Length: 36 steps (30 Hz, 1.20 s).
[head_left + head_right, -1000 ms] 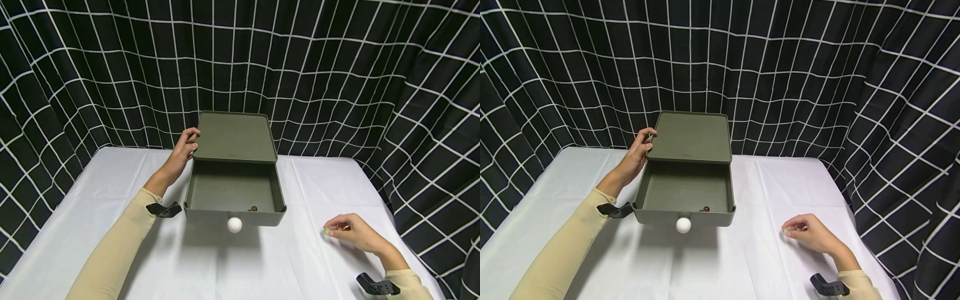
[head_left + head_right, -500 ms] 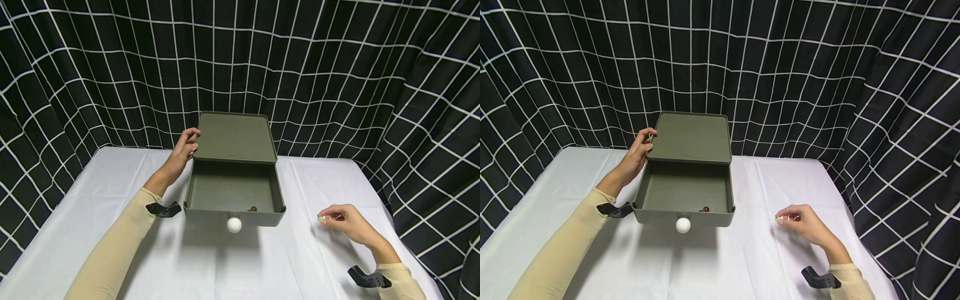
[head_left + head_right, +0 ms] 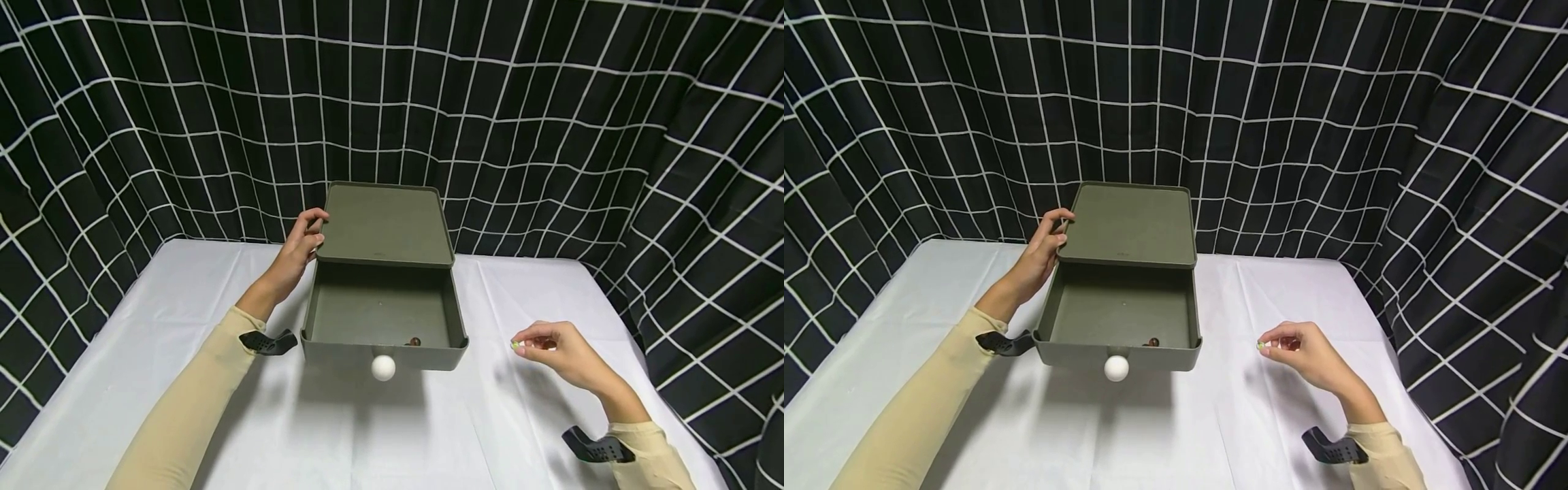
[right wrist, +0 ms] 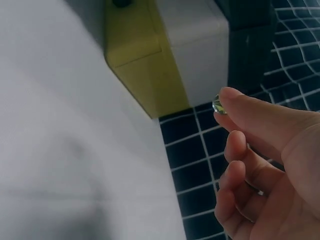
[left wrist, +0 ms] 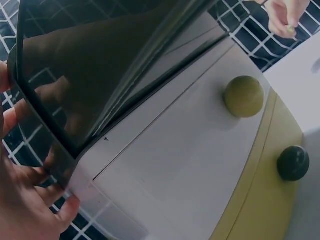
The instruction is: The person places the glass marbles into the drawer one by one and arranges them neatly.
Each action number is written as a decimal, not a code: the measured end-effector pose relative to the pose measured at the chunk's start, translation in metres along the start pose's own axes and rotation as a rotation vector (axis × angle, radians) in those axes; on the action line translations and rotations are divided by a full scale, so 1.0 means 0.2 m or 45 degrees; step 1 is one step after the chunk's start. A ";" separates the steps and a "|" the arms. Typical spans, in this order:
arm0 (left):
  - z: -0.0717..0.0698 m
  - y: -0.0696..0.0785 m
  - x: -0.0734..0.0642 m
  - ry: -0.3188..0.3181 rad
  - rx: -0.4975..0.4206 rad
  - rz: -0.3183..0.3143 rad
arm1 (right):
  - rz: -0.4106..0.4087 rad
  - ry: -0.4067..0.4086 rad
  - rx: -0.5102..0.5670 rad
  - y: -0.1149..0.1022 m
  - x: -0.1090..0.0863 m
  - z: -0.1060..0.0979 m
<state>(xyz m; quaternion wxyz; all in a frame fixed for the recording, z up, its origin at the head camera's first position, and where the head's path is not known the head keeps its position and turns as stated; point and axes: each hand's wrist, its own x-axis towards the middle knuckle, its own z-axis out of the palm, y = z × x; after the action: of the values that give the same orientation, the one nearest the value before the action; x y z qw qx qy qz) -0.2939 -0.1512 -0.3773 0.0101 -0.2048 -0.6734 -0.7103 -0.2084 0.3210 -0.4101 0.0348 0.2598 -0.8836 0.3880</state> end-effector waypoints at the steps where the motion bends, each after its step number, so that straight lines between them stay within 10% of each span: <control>1: 0.00 0.00 0.00 0.001 0.002 0.003 | -0.002 -0.001 0.000 -0.01 0.01 0.00; 36: 0.00 0.00 0.00 -0.002 0.006 -0.013 | -0.149 0.037 0.035 -0.24 0.13 -0.03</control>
<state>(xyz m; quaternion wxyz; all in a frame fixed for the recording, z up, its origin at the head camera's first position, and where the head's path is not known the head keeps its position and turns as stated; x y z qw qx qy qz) -0.2938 -0.1509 -0.3776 0.0064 -0.2017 -0.6763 -0.7085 -0.2094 0.2862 -0.3679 0.0667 0.3060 -0.8609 0.4010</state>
